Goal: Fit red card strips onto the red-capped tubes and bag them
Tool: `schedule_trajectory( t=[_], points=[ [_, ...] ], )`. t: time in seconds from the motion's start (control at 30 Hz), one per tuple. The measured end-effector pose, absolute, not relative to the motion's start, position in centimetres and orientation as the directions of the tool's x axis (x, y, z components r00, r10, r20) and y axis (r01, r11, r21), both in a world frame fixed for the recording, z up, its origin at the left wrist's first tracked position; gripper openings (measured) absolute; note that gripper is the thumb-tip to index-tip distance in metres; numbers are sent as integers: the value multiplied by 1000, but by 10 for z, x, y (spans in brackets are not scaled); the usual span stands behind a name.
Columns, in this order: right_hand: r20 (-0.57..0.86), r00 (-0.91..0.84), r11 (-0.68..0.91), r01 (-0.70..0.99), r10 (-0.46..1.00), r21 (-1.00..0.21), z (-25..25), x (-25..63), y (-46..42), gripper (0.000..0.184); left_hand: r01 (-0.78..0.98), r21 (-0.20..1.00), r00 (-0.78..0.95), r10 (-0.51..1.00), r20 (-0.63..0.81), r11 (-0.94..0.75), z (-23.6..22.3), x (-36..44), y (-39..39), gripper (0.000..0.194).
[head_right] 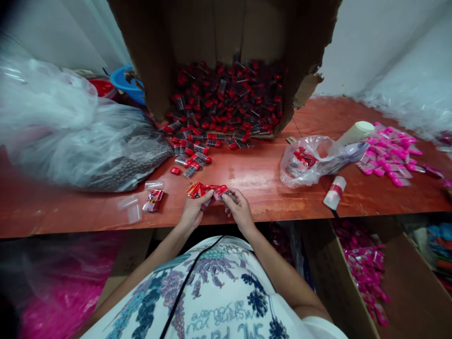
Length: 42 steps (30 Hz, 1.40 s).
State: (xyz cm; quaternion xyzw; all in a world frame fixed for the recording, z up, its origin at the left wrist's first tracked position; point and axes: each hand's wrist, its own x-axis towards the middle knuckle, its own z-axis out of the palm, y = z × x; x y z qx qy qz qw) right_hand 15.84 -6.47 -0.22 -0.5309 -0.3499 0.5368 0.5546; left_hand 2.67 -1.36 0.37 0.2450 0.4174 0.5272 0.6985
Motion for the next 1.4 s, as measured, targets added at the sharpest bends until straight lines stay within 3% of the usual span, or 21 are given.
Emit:
schedule_trajectory(
  t=[0.27, 0.6, 0.83, 0.97, 1.17, 1.3, 1.4],
  points=[
    [-123, 144, -109, -101, 982, -989, -1, 158, -70, 35, -498, 811, 145, 951, -273, 308, 17, 21, -16, 20],
    [-10, 148, -8, -20, 989, -1000, 4, 159, -70, 28, -441, 846, 106, 954, -282, 299, 17, 23, -20, 45],
    [-78, 98, -71, -72, 992, -995, 5, 160, -68, 29, -330, 891, 157, 949, -275, 313, 16, 21, -18, 19],
    [0, 121, 1, -4, 993, -1000, 2, 158, -69, 28, -277, 921, 152, 959, -240, 274, 18, 21, -18, 18],
    [-132, 103, -123, -86, 986, -989, -3, 154, -71, 31, -308, 901, 175, 949, -262, 305, 16, 21, -18, 30],
    [-23, 90, -28, 56, 996, -998, -3, 160, -71, 33, -291, 921, 95, 965, -243, 261, 13, 18, -16, 22],
    [-56, 118, -53, -24, 991, -998, -3, 162, -70, 35, -293, 926, 106, 971, -216, 238, 16, 17, -16, 19]
  ],
)
